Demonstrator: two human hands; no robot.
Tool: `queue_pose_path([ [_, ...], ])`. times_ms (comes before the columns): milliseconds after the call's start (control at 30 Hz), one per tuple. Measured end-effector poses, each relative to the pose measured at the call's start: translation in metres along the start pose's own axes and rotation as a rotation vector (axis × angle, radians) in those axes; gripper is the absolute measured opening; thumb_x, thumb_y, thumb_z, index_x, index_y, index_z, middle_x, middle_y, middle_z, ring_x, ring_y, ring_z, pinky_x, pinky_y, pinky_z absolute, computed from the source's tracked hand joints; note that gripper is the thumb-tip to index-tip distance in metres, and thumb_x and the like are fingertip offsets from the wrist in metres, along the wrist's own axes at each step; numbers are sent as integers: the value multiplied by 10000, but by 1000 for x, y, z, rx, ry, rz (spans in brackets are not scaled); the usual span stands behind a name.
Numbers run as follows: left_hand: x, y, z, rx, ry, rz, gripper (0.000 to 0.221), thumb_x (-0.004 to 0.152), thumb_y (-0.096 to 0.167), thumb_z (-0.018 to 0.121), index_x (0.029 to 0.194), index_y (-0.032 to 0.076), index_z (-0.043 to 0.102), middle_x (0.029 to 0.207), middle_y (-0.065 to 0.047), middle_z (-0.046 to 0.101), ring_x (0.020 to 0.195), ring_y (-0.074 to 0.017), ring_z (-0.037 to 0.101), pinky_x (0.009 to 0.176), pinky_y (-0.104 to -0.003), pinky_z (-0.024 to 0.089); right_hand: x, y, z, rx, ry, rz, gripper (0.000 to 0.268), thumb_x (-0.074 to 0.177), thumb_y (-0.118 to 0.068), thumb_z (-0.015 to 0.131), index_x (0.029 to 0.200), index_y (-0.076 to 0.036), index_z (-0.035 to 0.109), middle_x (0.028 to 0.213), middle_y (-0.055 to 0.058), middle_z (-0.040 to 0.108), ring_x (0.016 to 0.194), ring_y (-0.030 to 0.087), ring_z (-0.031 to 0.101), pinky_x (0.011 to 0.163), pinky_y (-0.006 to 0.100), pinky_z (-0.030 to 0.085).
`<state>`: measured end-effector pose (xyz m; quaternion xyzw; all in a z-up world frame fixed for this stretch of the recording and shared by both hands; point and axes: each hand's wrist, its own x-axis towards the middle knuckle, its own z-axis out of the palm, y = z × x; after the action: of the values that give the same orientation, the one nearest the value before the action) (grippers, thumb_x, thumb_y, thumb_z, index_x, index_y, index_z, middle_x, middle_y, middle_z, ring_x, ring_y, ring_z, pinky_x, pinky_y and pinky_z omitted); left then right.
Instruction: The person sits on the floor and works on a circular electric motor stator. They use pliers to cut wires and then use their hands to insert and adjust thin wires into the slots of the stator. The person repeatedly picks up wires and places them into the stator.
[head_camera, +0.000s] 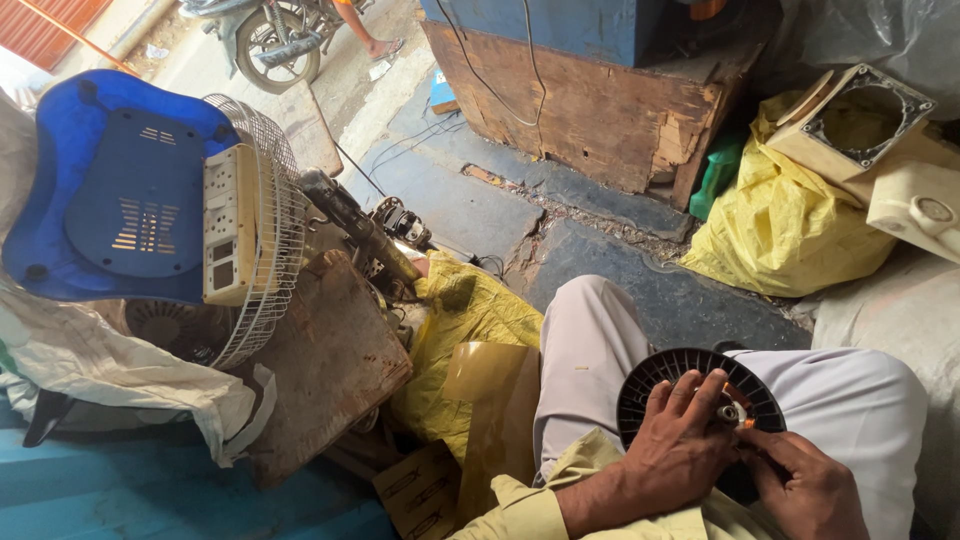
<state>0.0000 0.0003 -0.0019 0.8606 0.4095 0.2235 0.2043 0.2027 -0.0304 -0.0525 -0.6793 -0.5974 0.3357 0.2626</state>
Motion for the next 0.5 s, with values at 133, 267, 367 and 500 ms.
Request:
queue_pose_path([
  [133,0,-1,2,1,25,5,169,944,224,684,1044,121,772,1614,-208,388,1524,-418,352,1220,-579,305,0,2,0,-8,-3,-7,335,812,-131,797,1146,-149,782,1059,71,794,937,194,793,820,318,612],
  [267,2,0,-1,31,33,49,149,957,215,684,1030,113,763,1543,-134,435,1441,-307,401,1199,-510,335,1,0,2,-17,12,-61,338,798,-115,774,1135,-142,780,1075,80,786,953,204,785,836,323,605],
  [367,3,-1,-7,-90,99,103,161,947,178,686,1058,76,743,1489,-166,471,1399,-324,484,1160,-497,393,3,-4,2,-38,20,-45,323,818,-154,787,1140,-145,768,1032,81,778,917,206,787,804,327,613],
  [500,1,-5,-12,-468,154,29,108,1008,168,679,1015,61,674,1278,-149,639,1085,-284,645,948,-383,543,2,-13,2,-62,-17,0,311,840,-178,785,1151,-176,766,951,65,778,815,200,796,737,334,620],
])
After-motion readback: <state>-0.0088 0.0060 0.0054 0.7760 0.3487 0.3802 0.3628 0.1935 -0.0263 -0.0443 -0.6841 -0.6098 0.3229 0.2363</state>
